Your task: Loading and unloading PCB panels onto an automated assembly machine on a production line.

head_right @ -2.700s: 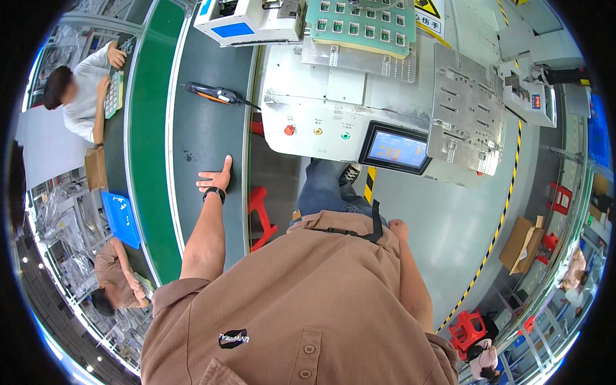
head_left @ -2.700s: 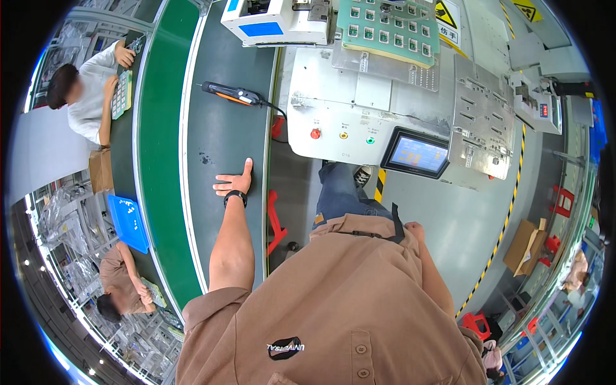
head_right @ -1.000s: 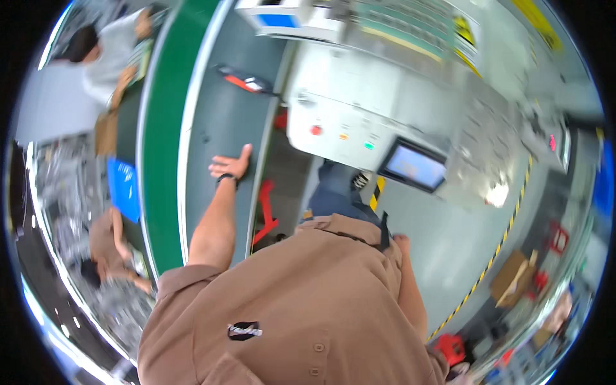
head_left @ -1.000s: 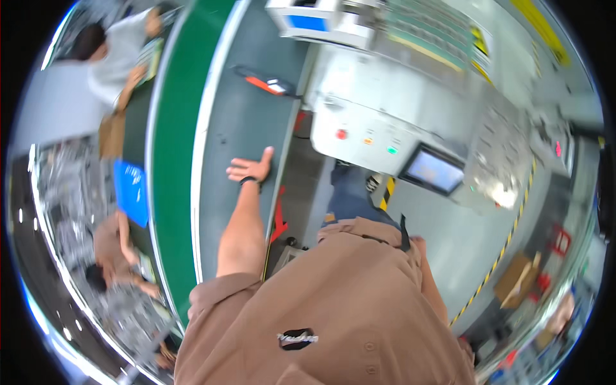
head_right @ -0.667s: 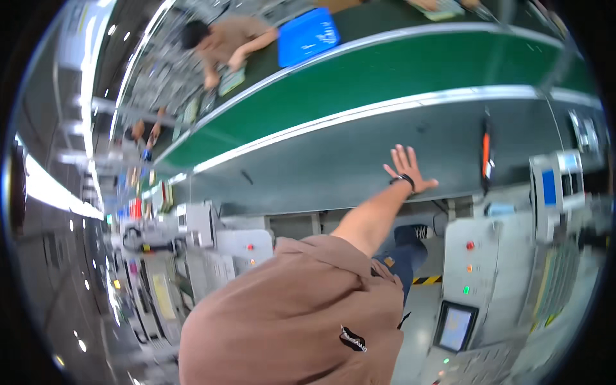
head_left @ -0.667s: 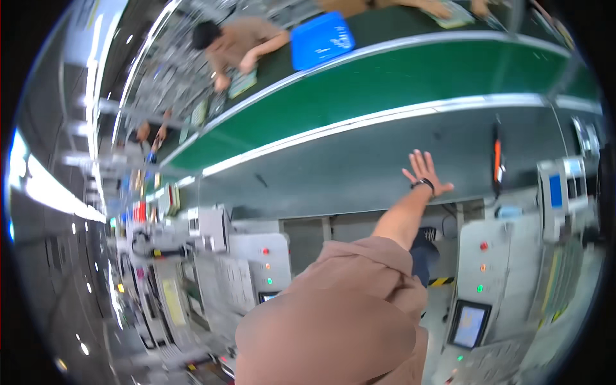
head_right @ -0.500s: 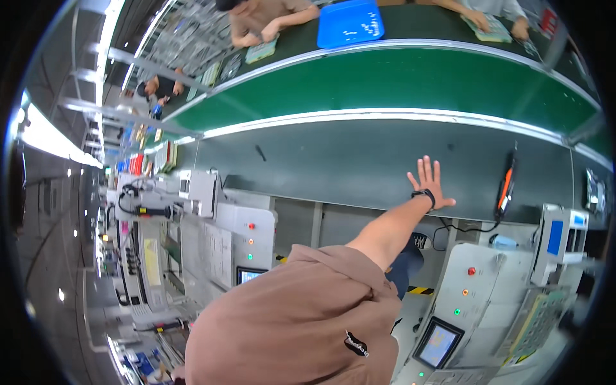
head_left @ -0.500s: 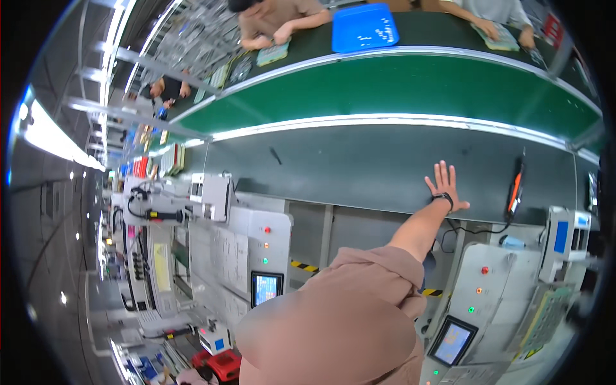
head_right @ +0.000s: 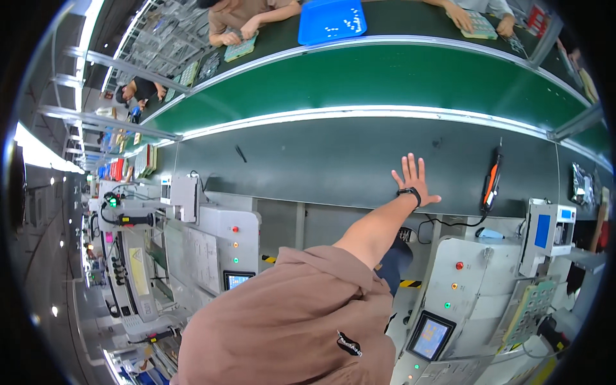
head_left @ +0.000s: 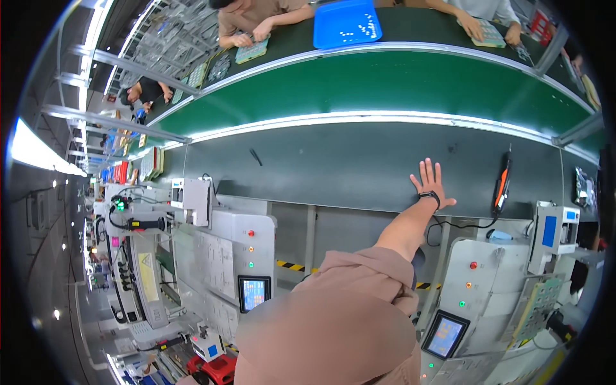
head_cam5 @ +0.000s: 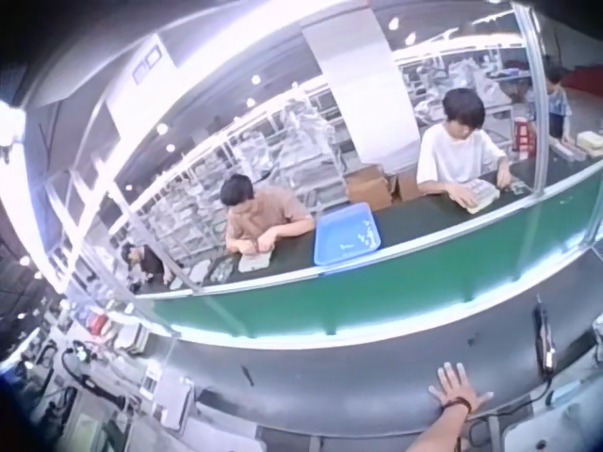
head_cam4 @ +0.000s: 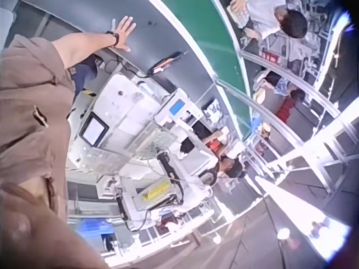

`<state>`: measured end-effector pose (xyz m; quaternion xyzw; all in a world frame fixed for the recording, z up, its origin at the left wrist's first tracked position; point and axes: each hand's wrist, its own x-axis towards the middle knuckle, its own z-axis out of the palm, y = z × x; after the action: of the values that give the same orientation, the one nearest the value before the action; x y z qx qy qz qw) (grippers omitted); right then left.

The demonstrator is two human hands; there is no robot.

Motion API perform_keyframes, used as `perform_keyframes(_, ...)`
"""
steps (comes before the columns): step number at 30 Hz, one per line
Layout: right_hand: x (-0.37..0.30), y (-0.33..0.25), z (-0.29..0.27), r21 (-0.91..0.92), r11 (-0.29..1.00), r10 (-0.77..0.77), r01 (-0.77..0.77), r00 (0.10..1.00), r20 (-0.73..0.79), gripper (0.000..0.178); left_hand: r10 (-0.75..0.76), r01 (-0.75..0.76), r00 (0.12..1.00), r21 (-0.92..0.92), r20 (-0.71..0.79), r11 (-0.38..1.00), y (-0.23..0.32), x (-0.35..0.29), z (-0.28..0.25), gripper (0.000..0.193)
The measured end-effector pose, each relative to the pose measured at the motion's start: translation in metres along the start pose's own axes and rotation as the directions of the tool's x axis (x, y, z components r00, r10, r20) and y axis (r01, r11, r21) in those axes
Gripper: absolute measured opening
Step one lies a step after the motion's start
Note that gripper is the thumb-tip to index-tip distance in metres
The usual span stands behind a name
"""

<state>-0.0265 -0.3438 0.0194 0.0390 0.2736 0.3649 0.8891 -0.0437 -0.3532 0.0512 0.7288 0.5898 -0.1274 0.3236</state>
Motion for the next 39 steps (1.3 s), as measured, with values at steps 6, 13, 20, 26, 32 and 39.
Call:
perform_keyframes(6,0.000,-0.034,0.013,0.233,0.939,0.280,-0.254,0.956,-0.084,0.124,0.014,-0.015,1.000,0.024,0.020,1.000,0.009,-0.004,-0.002,0.128)
perform_keyframes(13,-0.002,-0.019,0.003,0.981,-0.020,0.211,0.194,0.960,-0.186,0.127,0.032,-0.032,0.999,-0.028,-0.017,0.999,0.012,0.000,0.007,0.129)
perform_keyframes(20,-0.061,-0.004,-0.039,0.893,0.246,0.343,0.377,0.828,-0.444,0.099,0.038,-0.045,0.993,-0.065,-0.110,0.997,0.002,-0.002,0.004,0.129)
perform_keyframes(26,-0.083,-0.034,-0.077,0.829,0.051,0.342,0.558,0.770,-0.539,0.088,0.041,-0.048,0.991,-0.054,-0.128,0.997,0.003,-0.002,0.010,0.132)
perform_keyframes(32,-0.095,-0.090,-0.104,0.728,-0.238,0.297,0.642,0.762,-0.575,0.077,0.021,-0.030,0.995,-0.091,-0.092,0.995,0.005,-0.004,0.004,0.133)
perform_keyframes(39,-0.118,-0.147,-0.146,0.531,-0.528,0.283,0.663,0.727,-0.626,0.064,-0.018,0.018,1.000,-0.077,0.001,0.997,0.005,0.000,-0.004,0.133)
